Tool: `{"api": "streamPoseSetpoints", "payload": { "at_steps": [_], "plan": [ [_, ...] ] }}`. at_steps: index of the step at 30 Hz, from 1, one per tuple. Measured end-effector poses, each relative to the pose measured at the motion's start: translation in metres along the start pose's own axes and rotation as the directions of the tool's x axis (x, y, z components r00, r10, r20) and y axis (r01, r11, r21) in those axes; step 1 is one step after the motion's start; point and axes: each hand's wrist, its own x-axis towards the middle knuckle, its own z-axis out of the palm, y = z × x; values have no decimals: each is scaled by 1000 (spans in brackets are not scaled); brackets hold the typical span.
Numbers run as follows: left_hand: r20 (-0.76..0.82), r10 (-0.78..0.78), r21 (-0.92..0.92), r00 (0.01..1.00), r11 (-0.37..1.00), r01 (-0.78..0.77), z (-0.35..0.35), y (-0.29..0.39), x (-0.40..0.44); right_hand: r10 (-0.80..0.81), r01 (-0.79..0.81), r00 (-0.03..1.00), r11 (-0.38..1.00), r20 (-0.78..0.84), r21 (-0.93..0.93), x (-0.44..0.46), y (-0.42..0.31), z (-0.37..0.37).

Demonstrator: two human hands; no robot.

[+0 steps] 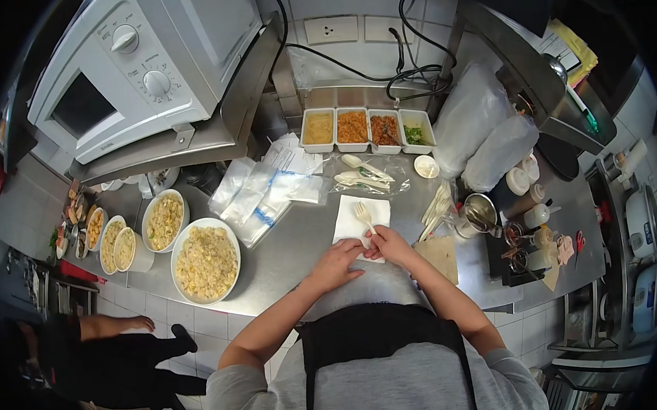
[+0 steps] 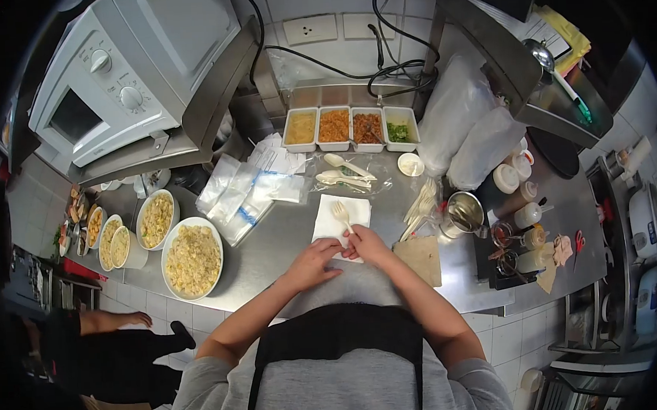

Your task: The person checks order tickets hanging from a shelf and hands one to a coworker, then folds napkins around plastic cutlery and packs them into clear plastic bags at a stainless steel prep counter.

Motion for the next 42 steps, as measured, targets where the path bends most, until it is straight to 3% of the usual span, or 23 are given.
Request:
{"api": "streamPoseSetpoints", "payload": {
  "at_steps": [5, 7, 10, 14, 17, 20, 21, 25, 28, 29, 32, 35, 42],
  "plan": [
    [-31, 43, 45, 999, 998, -42, 8, -22, 7, 86, -91, 996, 982, 37, 168, -6, -2, -10],
    [63, 21, -4, 998, 1000, -21, 2, -22, 13, 86, -92, 995, 982, 44, 166, -8, -5, -13],
    [236, -60, -129, 970, 987, 93, -13, -15, 16, 15, -12, 999, 998, 41, -69, -14, -16, -21],
    [410, -65, -255, 910, 950, 182, -23, -11, 10, -74, 77, 996, 994, 42, -76, -16, -29, -19],
    [443, -272, 172, 854, 961, 216, -36, -1, 10, -141, 138, 989, 987, -35, -79, -7, -25, -21],
    [39, -167, 499, 985, 858, 126, -37, -5, 5, -149, 144, 986, 987, -77, -64, -9, -24, -26],
    [-69, -99, 496, 993, 860, 120, -36, -7, 7, -149, 144, 986, 988, -79, -58, -10, -24, -28],
    [-131, -322, 68, 937, 940, 333, 1, -3, 16, -167, 166, 982, 986, -84, -13, -14, -23, -31],
    [-177, -315, 274, 932, 894, 354, 22, 15, 26, -147, 144, 985, 989, -88, -38, -20, -28, -29],
    [-129, -384, 392, 914, 827, 403, 16, 33, 33, -153, 152, 985, 988, -84, -26, -20, -26, -29],
    [-108, -389, 499, 915, 775, 388, 17, 37, 33, -161, 162, 984, 987, -80, 6, -20, -21, -30],
    [25, -366, 437, 930, 841, 319, 10, 19, 22, -149, 151, 987, 988, -69, 23, -21, -23, -27],
    [219, -365, 73, 905, 931, 358, -25, -7, 6, -173, 180, 983, 978, 68, -104, -4, -27, -1]
  ]
}}
